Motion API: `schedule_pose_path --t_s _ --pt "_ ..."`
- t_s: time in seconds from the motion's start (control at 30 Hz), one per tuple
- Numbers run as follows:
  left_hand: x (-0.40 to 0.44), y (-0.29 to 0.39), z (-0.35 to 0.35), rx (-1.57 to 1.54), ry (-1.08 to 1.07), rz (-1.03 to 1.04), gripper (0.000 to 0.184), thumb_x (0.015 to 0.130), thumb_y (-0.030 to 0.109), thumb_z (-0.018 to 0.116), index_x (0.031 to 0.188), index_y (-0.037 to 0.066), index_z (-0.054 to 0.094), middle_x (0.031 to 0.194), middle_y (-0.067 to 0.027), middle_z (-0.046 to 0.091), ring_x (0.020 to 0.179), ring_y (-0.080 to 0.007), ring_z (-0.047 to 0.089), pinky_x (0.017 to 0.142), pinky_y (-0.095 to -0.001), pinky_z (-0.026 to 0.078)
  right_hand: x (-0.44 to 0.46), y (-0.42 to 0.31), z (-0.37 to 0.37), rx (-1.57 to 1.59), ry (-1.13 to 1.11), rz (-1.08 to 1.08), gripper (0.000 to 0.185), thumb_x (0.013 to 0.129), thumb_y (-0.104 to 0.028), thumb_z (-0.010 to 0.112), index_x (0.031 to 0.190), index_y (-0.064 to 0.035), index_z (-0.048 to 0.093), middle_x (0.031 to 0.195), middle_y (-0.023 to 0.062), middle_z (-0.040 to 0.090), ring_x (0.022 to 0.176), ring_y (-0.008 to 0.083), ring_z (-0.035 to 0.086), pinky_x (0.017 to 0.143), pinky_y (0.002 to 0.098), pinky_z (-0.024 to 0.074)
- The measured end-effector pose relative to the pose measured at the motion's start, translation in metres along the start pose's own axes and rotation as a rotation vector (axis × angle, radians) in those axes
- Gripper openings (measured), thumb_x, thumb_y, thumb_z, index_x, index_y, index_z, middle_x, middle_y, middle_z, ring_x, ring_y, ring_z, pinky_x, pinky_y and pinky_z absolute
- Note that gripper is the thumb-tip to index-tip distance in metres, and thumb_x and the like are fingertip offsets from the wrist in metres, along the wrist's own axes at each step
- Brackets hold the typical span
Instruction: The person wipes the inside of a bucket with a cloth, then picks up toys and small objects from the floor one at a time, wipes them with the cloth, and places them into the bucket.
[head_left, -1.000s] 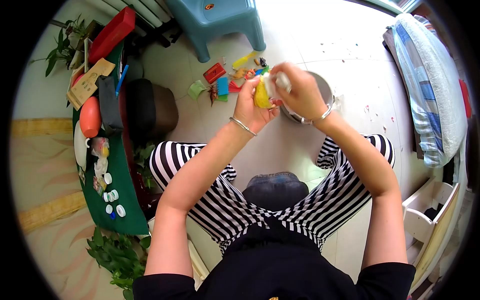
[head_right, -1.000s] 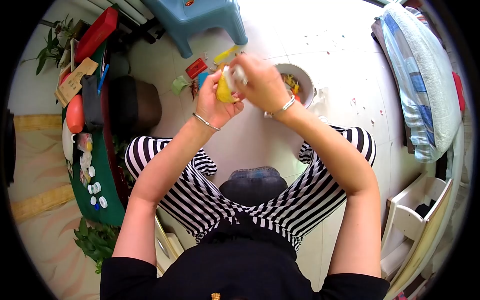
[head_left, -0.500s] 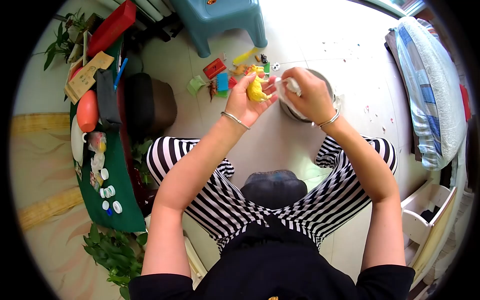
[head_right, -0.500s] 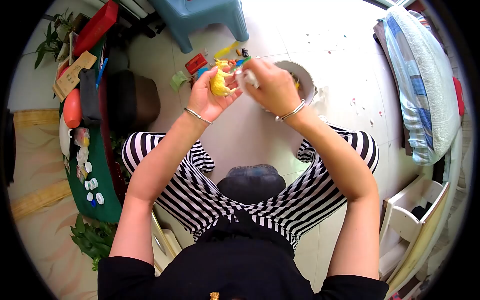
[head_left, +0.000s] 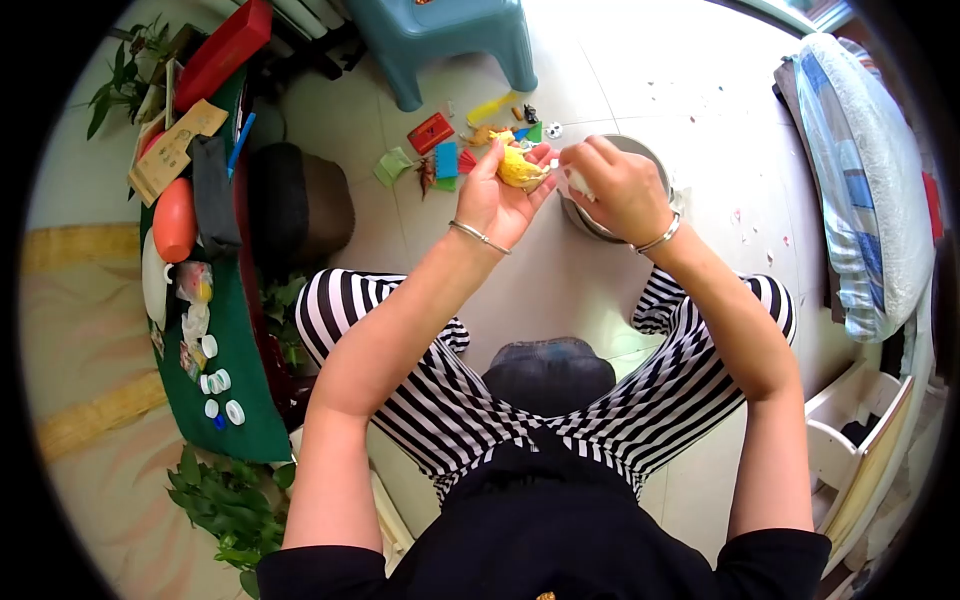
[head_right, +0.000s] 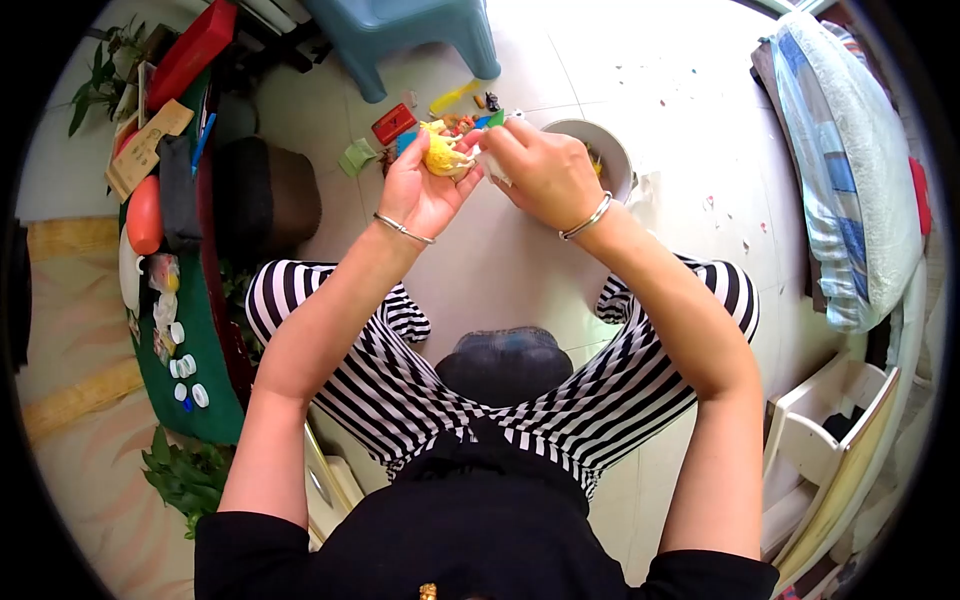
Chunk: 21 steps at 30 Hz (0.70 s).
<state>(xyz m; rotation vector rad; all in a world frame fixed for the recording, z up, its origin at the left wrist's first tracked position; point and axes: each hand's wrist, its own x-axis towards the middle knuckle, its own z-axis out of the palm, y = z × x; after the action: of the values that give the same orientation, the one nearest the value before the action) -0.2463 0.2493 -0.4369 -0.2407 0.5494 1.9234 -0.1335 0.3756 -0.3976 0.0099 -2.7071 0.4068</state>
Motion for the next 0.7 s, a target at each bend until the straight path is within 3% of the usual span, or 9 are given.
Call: schedule_pose_path --t_s 0.1,0.2,0.27,0.33,0.47,0.53,0.6,0.63,0.7 --pt "0.000 0.001 0.002 -0.067 -0.029 -0.024 0.018 0.090 0.020 0.047 0.102 0.008 0.045 0.102 -0.0136 0.056 0.100 -0.0263 0.054 0.087 -0.0392 0.045 0.000 -0.011 0.005 0.084 0.154 -0.124 0.025 0.067 -0.010 0.066 0.090 -0.0088 0.056 0.080 0.0065 0.055 0.062 0.0240 0.058 0.053 0.0325 0.0469" --pt "-0.001 0.002 0.002 0.001 -0.081 -0.050 0.018 0.086 0.013 0.048 0.103 0.008 0.046 0.101 -0.0117 0.055 0.098 -0.0253 0.054 0.084 -0.0403 0.047 -0.007 -0.002 0.007 0.021 -0.009 -0.119 0.024 0.066 -0.007 0.065 0.089 -0.0084 0.056 0.083 0.0065 0.056 0.062 0.0242 0.058 0.053 0.0323 0.0469" --pt "-0.008 0.005 0.006 -0.002 -0.104 -0.056 0.022 0.084 0.007 0.048 0.106 0.009 0.046 0.102 -0.0101 0.054 0.097 -0.0224 0.054 0.082 -0.0407 0.048 -0.002 0.005 -0.007 0.121 0.077 0.011 0.021 0.069 -0.008 0.064 0.088 -0.0069 0.056 0.082 0.0067 0.057 0.063 0.0249 0.059 0.054 0.0323 0.0468" --pt "-0.013 0.002 0.009 0.354 -0.055 -0.007 0.027 0.085 0.004 0.048 0.111 0.008 0.045 0.104 -0.0084 0.053 0.097 -0.0194 0.053 0.081 -0.0401 0.049 0.007 0.000 -0.009 0.258 0.245 0.022 0.021 0.068 -0.007 0.065 0.088 -0.0062 0.056 0.079 0.0065 0.057 0.064 0.0250 0.059 0.055 0.0326 0.0471" --pt "-0.018 -0.012 0.014 0.569 -0.062 0.062 0.041 0.081 0.000 0.056 0.118 0.006 0.041 0.108 -0.0062 0.052 0.094 -0.0168 0.055 0.080 -0.0355 0.051 0.006 0.007 -0.006 0.195 0.123 -0.013 0.022 0.067 -0.005 0.065 0.087 -0.0061 0.056 0.078 0.0064 0.058 0.067 0.0247 0.060 0.057 0.0326 0.0480" --pt "-0.014 -0.010 0.010 0.608 -0.036 0.075 0.044 0.078 -0.001 0.060 0.117 0.004 0.041 0.103 -0.0045 0.054 0.092 -0.0153 0.056 0.077 -0.0307 0.050 0.009 0.019 -0.010 0.077 0.212 0.050 0.021 0.071 -0.015 0.066 0.088 -0.0097 0.055 0.078 0.0049 0.057 0.062 0.0245 0.058 0.053 0.0327 0.0473" --pt "-0.012 -0.008 0.005 1.053 -0.103 0.299 0.043 0.075 0.002 0.062 0.114 0.004 0.044 0.096 -0.0068 0.059 0.091 -0.0174 0.058 0.074 -0.0290 0.048 0.012 0.009 -0.017 0.115 0.242 -0.003 0.021 0.072 -0.016 0.066 0.089 -0.0104 0.055 0.078 0.0044 0.056 0.063 0.0246 0.058 0.053 0.0328 0.0471" --pt "-0.011 -0.009 0.001 1.049 -0.098 0.295 0.043 0.075 0.002 0.062 0.114 0.004 0.044 0.096 -0.0068 0.059 0.091 -0.0174 0.058 0.074 -0.0290 0.048 0.012 -0.001 -0.016 0.125 0.182 -0.044 0.019 0.072 -0.011 0.064 0.088 -0.0093 0.056 0.078 0.0052 0.058 0.065 0.0241 0.060 0.055 0.0322 0.0481" --pt "-0.018 -0.006 0.016 1.625 -0.025 0.561 0.041 0.071 0.003 0.061 0.110 0.004 0.046 0.091 -0.0113 0.060 0.089 -0.0235 0.059 0.075 -0.0315 0.046 0.007 -0.002 -0.011 0.089 0.076 -0.017 0.019 0.071 -0.004 0.062 0.089 -0.0077 0.057 0.079 0.0068 0.059 0.067 0.0242 0.061 0.059 0.0318 0.0494"
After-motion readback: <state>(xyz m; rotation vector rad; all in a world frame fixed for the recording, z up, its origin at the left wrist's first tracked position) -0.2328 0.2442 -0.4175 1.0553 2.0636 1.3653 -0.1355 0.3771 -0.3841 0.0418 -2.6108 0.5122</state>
